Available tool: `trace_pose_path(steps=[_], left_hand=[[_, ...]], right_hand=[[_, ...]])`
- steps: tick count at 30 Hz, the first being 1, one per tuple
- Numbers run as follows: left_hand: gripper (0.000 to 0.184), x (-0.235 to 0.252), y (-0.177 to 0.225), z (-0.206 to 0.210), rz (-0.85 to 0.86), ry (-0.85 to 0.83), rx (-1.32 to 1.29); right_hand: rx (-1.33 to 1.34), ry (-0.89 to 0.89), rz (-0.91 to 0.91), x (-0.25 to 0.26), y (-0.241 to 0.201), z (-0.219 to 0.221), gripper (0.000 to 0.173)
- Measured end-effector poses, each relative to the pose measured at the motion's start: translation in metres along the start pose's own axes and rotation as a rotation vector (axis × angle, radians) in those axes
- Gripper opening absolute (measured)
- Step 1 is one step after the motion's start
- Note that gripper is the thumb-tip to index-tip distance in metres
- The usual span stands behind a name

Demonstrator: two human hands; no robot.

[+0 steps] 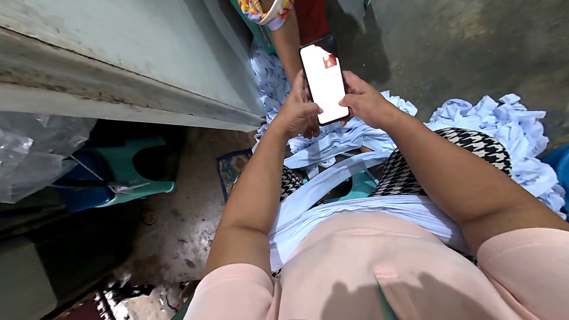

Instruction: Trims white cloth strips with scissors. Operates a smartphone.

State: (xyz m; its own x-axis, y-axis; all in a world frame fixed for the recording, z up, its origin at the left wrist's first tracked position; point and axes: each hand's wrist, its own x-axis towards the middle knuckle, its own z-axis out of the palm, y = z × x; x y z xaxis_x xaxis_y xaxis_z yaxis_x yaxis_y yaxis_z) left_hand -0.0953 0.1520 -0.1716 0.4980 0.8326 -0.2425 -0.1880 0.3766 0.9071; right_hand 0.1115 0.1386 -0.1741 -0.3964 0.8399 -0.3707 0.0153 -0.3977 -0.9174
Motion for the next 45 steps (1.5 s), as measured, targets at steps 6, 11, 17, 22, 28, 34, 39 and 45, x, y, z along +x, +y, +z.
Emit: trace_pose_path(steps=[6, 11, 17, 22, 28, 34, 39, 45], left_hand=[[0.107, 0.0, 0.0, 0.001, -0.004, 0.01, -0.004], [0.108, 0.0, -0.003, 0.003, 0.005, 0.022, 0.012], [0.108, 0.0, -0.003, 0.003, -0.005, 0.018, 0.017], [0.109, 0.0, -0.002, 0.004, -0.012, 0.004, 0.031], [0.109, 0.001, -0.003, 0.002, -0.003, 0.012, 0.031], [0.11, 0.0, -0.004, -0.001, 0.003, 0.033, 0.026], [0.11, 0.0, -0.001, 0.001, -0.006, 0.043, 0.02], [0.106, 0.0, -0.002, 0.0, -0.008, 0.038, 0.011]], right_hand=[[-0.045, 0.001, -0.01, 0.0, 0.0, 0.001, 0.07], [-0.017, 0.008, 0.01, 0.0, -0.002, 0.001, 0.067], [0.075, 0.03, 0.044, 0.003, 0.001, -0.001, 0.049], [0.07, 0.071, 0.039, 0.001, 0.002, 0.0, 0.037], [0.079, 0.033, 0.048, 0.001, 0.0, -0.001, 0.043], [-0.01, -0.071, -0.011, 0.0, 0.002, -0.001, 0.089], [-0.006, -0.101, -0.034, 0.001, 0.007, -0.001, 0.099], [-0.011, -0.104, -0.04, 0.001, 0.008, -0.002, 0.098]])
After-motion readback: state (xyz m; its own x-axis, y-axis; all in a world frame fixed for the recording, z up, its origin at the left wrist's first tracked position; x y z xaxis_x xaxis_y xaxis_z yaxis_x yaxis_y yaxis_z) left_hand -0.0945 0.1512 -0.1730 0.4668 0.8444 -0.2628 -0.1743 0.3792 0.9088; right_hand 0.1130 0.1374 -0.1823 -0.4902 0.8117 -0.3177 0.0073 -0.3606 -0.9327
